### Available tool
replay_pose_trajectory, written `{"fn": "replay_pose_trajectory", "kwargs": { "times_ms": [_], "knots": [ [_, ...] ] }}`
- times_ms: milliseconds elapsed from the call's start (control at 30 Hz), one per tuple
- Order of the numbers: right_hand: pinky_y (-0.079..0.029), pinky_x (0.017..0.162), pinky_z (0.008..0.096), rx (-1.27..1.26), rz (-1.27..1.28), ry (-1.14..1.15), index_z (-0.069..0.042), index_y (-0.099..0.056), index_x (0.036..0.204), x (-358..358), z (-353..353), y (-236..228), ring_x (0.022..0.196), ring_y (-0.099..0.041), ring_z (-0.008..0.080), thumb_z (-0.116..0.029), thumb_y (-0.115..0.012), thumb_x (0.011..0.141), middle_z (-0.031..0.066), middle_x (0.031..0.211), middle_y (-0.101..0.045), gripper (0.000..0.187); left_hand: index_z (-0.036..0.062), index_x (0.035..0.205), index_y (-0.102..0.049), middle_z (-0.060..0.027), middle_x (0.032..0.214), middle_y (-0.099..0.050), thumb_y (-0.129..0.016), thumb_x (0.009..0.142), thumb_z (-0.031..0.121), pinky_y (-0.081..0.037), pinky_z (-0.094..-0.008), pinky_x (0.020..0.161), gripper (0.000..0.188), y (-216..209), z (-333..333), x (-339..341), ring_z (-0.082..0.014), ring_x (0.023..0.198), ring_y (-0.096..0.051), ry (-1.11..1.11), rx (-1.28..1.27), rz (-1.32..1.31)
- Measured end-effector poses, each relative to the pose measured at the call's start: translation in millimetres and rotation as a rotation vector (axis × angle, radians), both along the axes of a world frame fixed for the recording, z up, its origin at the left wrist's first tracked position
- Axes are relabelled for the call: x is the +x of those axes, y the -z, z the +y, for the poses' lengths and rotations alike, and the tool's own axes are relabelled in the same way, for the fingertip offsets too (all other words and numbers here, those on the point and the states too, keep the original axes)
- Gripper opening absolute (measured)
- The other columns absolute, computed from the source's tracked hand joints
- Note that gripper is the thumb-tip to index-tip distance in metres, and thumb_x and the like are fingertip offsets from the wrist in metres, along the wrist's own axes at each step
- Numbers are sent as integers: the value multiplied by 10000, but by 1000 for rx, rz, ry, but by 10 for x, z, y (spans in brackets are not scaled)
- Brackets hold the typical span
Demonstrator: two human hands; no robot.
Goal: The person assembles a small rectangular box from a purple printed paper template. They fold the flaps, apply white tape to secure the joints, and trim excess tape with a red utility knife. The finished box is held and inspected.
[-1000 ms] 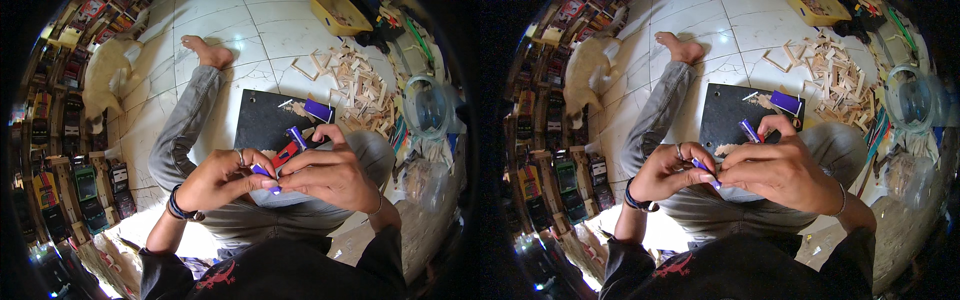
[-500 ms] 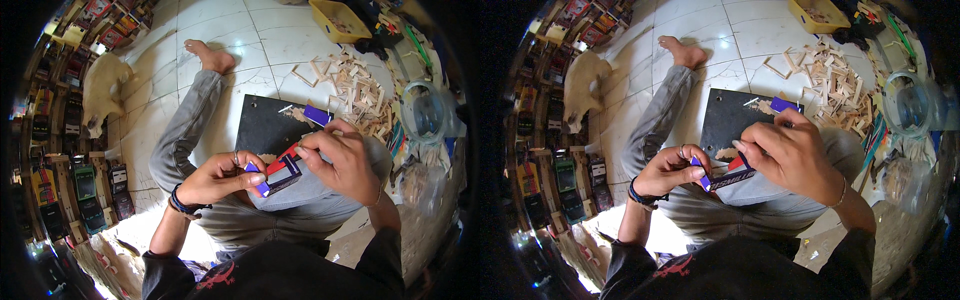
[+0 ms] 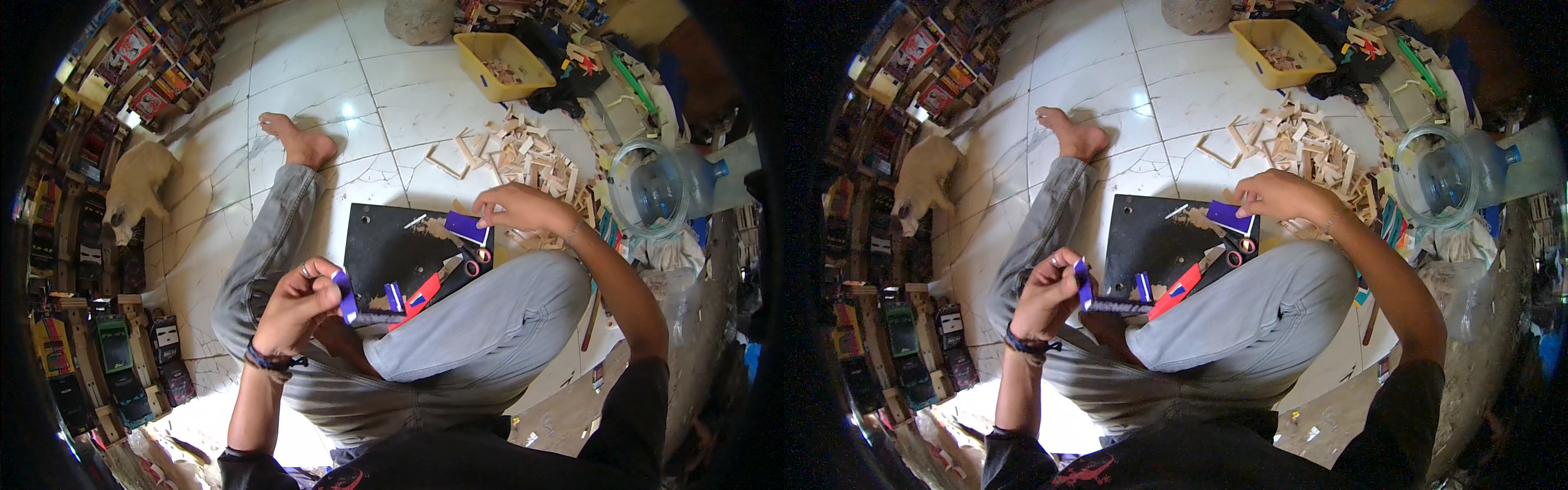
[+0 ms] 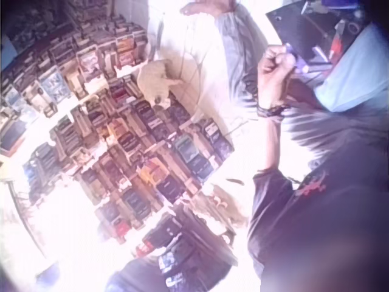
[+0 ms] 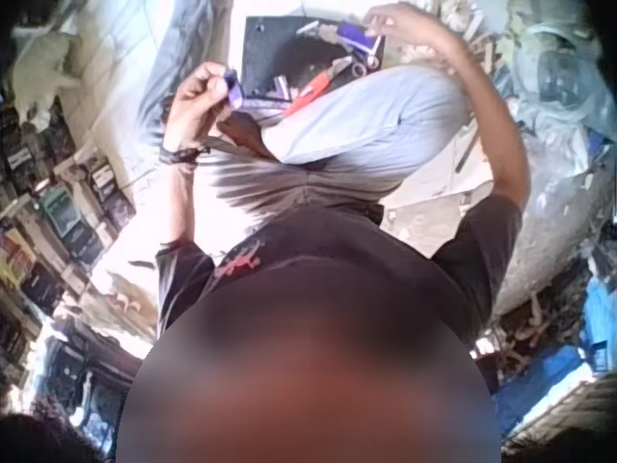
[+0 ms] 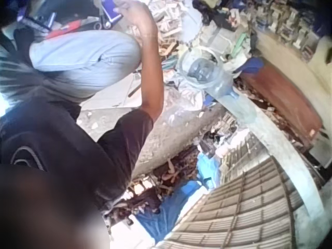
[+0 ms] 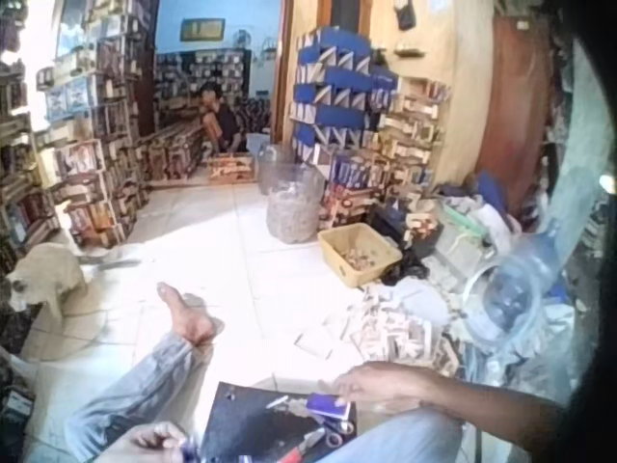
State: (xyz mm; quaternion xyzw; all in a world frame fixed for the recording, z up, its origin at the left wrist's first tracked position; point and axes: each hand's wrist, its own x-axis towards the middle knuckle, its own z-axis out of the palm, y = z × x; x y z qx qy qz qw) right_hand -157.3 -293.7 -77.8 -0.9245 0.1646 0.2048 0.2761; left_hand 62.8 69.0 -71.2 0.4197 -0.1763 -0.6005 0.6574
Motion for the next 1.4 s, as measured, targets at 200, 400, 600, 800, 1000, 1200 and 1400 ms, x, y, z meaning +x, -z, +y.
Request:
{"fn": "replay_pose_trajectory", "kwargs": {
  "times_ms": [200, 400, 600, 800, 1000, 1200, 1400],
  "knots": [
    [-536, 897, 348, 209, -132, -18, -73, -731, 1195, 209, -302, 697, 998, -706, 232, -456, -839, 819, 117, 1040, -748, 547, 38, 1369, -643, 43, 1032, -693, -603, 1072, 211, -541, -232, 742, 347, 465, -450, 124, -47, 867, -631, 47, 264, -64],
    [-549, 835, 318, 264, -196, 98, -44, -764, 1075, 298, -282, 888, 892, -711, 176, -352, -854, 823, 95, 938, -765, 408, 53, 1242, -730, 60, 861, -688, -692, 1025, 292, -509, -214, 628, 325, 800, -701, 307, -37, 717, -592, 97, 375, -424],
    [-520, 846, 309, 221, -305, 303, -33, -747, 1065, 378, -291, 477, 870, -644, 106, -226, -729, 965, 38, 910, -731, 218, 5, 1150, -752, -45, 851, -732, -702, 1010, 309, -547, -269, 603, 338, 922, -725, 492, -91, 704, -672, 78, 339, -1015],
    [-514, 821, 284, 251, -536, 247, -23, -719, 1094, 724, 248, -318, 884, -653, 85, -201, -721, 960, 27, 896, -717, 223, 6, 1186, -731, -74, 1002, -757, -684, 1029, 258, -538, -293, 838, 301, 548, -705, 350, -121, 935, -687, -139, 285, -1139],
    [-520, 775, 243, 392, -565, 195, 4, -705, 1047, 888, 1015, -849, 839, -674, 96, -171, -732, 956, 36, 915, -720, 199, -10, 1184, -641, -86, 1124, -714, -832, 884, 85, -568, -320, 899, 368, -145, -671, -122, -166, 1004, -692, -477, -150, -981],
    [-512, 766, 221, 751, -606, 308, 6, -709, 1091, 818, 1231, -1045, 845, -634, 65, -139, -679, 1012, 5, 975, -706, 168, 4, 1235, -561, -74, 1040, -712, -742, 943, -19, -562, -239, 835, 344, -451, -715, -147, -106, 947, -686, -473, -269, -539],
    [-503, 814, 211, 1132, -558, 365, -26, -723, 1204, 685, 1165, -982, 950, -651, 54, -184, -702, 1008, 7, 1064, -748, 253, 1, 1227, -576, -70, 1024, -721, -739, 943, -22, -564, -225, 832, 328, -613, -735, -213, -104, 967, -693, -437, -310, -582]
  ]
}}
